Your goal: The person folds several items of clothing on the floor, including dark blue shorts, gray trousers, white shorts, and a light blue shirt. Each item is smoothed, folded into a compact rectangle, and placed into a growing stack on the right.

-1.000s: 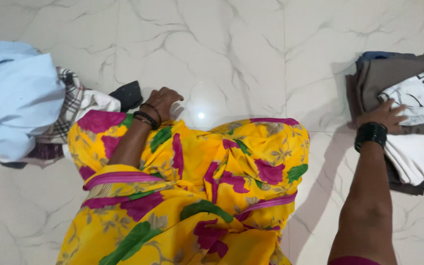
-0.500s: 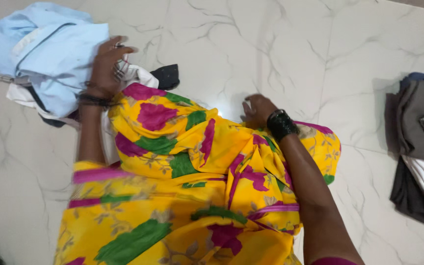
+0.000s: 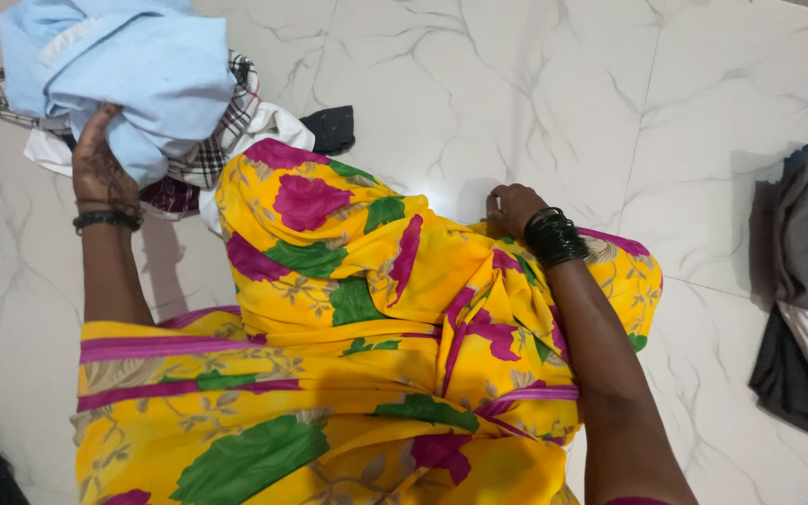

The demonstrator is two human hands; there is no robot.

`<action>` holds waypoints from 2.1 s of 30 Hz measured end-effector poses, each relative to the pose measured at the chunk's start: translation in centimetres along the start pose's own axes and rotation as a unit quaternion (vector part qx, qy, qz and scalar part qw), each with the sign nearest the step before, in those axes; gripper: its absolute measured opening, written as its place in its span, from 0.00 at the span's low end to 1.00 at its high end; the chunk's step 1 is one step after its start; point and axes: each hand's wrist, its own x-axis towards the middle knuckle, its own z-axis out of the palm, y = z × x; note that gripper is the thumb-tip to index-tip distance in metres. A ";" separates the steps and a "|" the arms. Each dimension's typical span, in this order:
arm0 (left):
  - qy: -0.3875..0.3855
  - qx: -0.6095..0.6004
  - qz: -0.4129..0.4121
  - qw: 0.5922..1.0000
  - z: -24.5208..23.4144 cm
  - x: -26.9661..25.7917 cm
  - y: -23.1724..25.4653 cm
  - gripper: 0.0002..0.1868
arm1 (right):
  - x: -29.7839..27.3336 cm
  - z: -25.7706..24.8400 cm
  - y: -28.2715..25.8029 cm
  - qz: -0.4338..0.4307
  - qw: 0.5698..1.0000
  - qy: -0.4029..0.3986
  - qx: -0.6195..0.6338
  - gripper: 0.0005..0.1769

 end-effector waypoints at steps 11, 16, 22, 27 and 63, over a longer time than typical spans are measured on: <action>-0.067 0.001 0.045 0.997 4.6 4.2 4.2 0.18 | 0.2 0.0 0.2 0.030 0.999 -0.010 0.013 0.21; -0.069 0.034 0.026 0.997 4.7 5.5 2.9 0.19 | 0.6 0.7 1.0 0.015 1.000 -0.003 0.002 0.22; -0.134 0.027 0.083 0.987 6.3 10.8 0.4 0.23 | 0.5 -0.2 0.2 0.024 1.000 -0.016 -0.007 0.26; -0.409 -0.087 0.177 0.891 25.5 9.7 -6.1 0.25 | 0.5 -0.7 -0.6 0.066 0.997 -0.043 -0.017 0.28; -0.572 0.578 0.132 0.567 35.4 -9.3 -19.4 0.36 | 1.8 -3.0 3.7 -0.008 0.946 0.299 0.123 0.19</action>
